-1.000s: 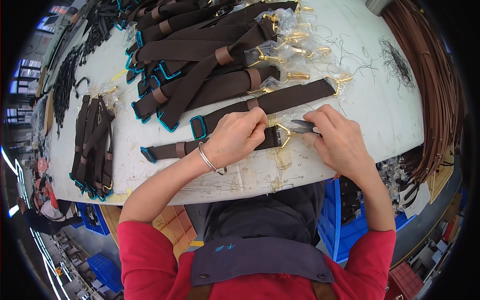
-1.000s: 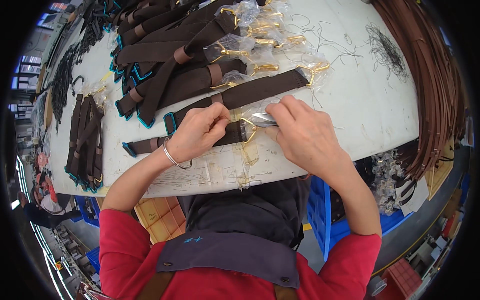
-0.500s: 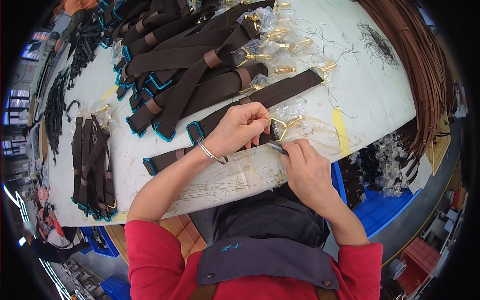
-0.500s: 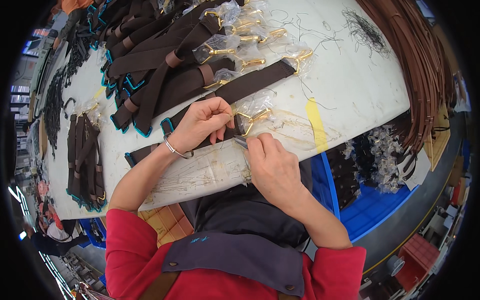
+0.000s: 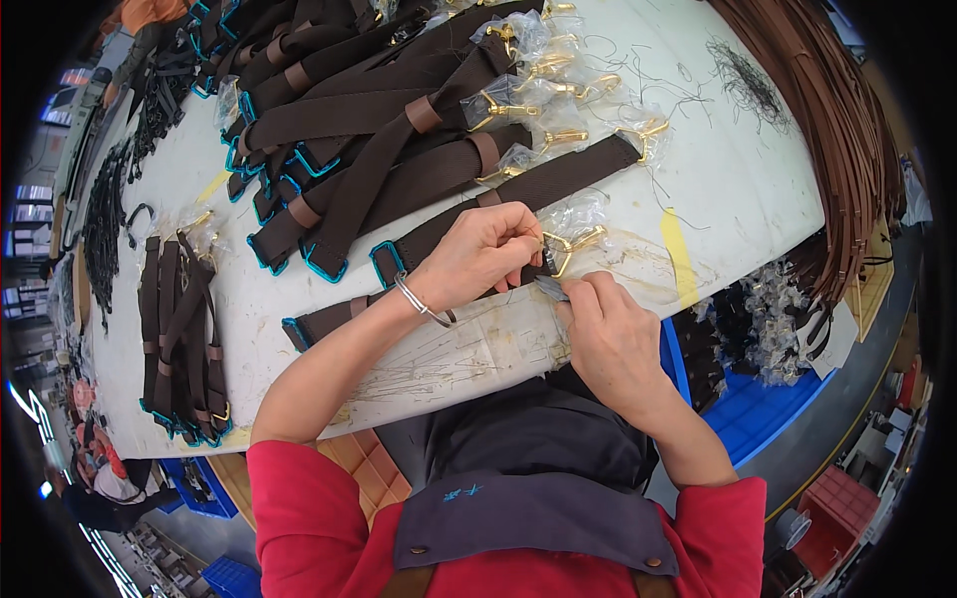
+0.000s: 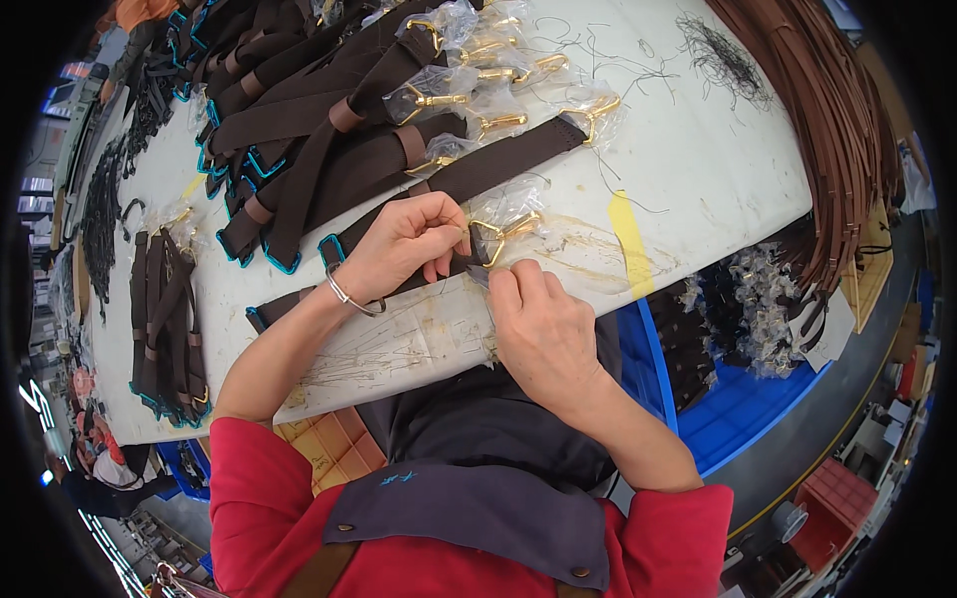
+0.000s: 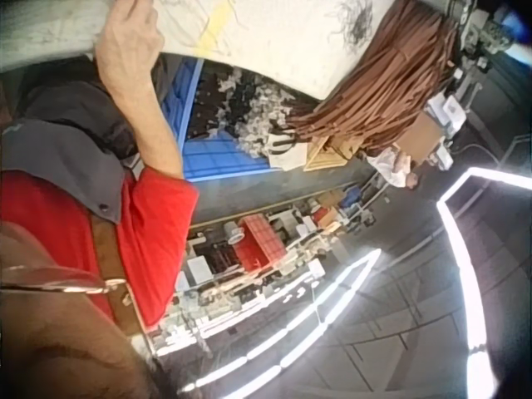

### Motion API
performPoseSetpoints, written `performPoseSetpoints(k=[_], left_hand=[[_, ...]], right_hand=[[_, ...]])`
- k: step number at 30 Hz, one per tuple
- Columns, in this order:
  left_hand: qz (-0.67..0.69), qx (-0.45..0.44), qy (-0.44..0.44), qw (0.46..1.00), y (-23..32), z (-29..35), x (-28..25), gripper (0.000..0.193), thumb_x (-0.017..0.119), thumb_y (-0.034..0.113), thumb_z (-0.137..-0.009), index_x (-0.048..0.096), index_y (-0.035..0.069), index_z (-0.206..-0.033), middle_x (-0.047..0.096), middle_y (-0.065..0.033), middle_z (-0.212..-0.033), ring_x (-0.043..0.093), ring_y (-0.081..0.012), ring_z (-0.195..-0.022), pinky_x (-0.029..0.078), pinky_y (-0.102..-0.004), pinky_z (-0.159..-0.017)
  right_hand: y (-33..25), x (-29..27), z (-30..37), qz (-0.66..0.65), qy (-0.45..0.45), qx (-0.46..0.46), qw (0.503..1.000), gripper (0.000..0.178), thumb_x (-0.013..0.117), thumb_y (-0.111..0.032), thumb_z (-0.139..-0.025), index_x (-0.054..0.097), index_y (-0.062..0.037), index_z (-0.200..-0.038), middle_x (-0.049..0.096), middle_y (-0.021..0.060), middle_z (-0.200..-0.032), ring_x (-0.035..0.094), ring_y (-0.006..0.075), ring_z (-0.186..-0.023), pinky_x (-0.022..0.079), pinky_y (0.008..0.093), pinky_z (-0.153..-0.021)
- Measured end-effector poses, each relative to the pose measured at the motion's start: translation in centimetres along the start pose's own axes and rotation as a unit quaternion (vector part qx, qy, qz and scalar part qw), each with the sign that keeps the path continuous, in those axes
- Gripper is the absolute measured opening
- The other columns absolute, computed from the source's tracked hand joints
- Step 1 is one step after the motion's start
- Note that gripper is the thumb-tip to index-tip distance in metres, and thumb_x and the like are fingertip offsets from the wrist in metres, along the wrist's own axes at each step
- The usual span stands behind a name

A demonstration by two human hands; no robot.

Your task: The person uses pliers to attach gold-colored metal hooks to the ends of brown fabric straps. They repeatedly pick up a strap, position the hook, and use the pliers to secure it before placing the finished item on a growing pile on the table.

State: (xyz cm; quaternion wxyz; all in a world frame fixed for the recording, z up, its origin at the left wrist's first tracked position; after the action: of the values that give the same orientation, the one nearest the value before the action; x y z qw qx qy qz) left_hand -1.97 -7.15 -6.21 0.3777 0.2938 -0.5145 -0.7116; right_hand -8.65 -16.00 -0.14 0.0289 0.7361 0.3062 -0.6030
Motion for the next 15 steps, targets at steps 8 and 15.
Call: performPoseSetpoints(k=[8, 15], left_hand=[[0.011, -0.014, -0.003, 1.000, 0.1, -0.3, 0.1, 0.010, 0.050, 0.010, -0.088, 0.054, 0.002, -0.083, 0.060, -0.0044, -0.075, 0.053, -0.0044, -0.056, 0.044, -0.0176, -0.048], [0.132, 0.062, 0.033, 0.989, 7.6, -4.1, -2.3, 0.019, 0.049, 0.019, -0.089, 0.054, 0.002, -0.081, 0.059, -0.0051, -0.072, 0.055, -0.0084, -0.052, 0.046, -0.0213, -0.047]], right_hand=[[0.0, 0.0, 0.0, -0.005, 0.008, -0.019, 1.000, 0.017, 0.057, -0.003, -0.066, 0.049, -0.0037, -0.082, 0.047, 0.0078, -0.076, 0.056, 0.0203, -0.064, 0.047, 0.0309, -0.047], [3.4, -1.2, 1.0, -0.195, 0.016, 0.081, 0.977, 0.020, 0.062, -0.005, -0.075, 0.053, -0.0010, -0.092, 0.054, 0.0117, -0.082, 0.059, 0.0267, -0.068, 0.047, 0.0364, -0.057]])
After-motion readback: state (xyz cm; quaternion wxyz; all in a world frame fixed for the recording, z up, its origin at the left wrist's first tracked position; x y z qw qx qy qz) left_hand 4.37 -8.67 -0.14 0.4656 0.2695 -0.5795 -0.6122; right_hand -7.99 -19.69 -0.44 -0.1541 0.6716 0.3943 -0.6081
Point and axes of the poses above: each hand's wrist, its own z-axis away from the middle knuckle, its own x-axis out of the palm, y = z × x, the point moved 10 cm from there along -z, towards the middle knuckle
